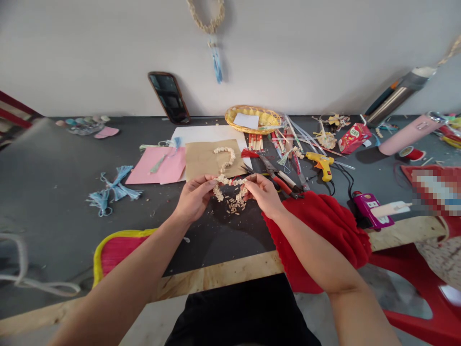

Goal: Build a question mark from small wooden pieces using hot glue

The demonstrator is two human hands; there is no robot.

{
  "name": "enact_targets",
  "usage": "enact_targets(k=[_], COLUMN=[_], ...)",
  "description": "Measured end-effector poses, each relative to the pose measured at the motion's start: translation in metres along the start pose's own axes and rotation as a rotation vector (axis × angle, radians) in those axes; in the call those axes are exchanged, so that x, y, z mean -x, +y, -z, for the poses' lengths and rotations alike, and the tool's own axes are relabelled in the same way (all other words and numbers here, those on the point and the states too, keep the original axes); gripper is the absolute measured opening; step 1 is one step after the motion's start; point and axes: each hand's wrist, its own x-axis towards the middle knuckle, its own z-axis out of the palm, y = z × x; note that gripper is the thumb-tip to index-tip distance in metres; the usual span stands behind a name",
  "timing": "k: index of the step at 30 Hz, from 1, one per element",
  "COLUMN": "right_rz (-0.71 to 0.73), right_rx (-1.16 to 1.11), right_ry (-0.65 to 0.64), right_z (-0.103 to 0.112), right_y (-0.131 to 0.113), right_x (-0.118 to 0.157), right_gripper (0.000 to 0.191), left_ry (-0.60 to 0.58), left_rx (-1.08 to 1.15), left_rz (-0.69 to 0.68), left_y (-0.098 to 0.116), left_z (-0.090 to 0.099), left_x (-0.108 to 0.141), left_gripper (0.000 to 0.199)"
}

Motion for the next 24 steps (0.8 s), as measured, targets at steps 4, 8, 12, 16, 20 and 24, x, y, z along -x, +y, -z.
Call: enact_targets(k=[4,8,12,16,20,24], right_rz=[0.002,0.002,0.006,0.008,0.008,0.007], right_rx=[0.003,0.002,0.003,0.005,0.005,0.006], right_ry=[0.002,0.0,-0.003,-0.006,-0.012,-0.012], right_z=[-0.0005,-0.0003,-0.0005,-0.0001,0.0007,0.0011], right_y=[-0.0005,-0.0001,-0.0001,0.0,0.0007,0.0005], right_x=[0.0001,0.0001,0.0,-0.0002,-0.0003,0.0], right_gripper=[0.03,0.03,0.03,0.029,0.028,0.028], left_ry=[-0.004,-0.003,0.01,0.005,0.004,0.015], left_rx=[0.025,0.022,-0.001,0.011,0.014,0.014], left_rz=[-0.007,-0.012,-0.007,0.002,0.001,0.008], left_y=[0.0003,0.0008,0.0015,0.0019,0.002,0.0022], left_z=[-0.0008,-0.0013,-0.0018,-0.0023,-0.0026,-0.003], left_x=[0.0004,0.0007,0.0012,0.0014,0.0012,0.001], left_gripper=[0.021,0.02,0.02,0.02,0.02,0.022])
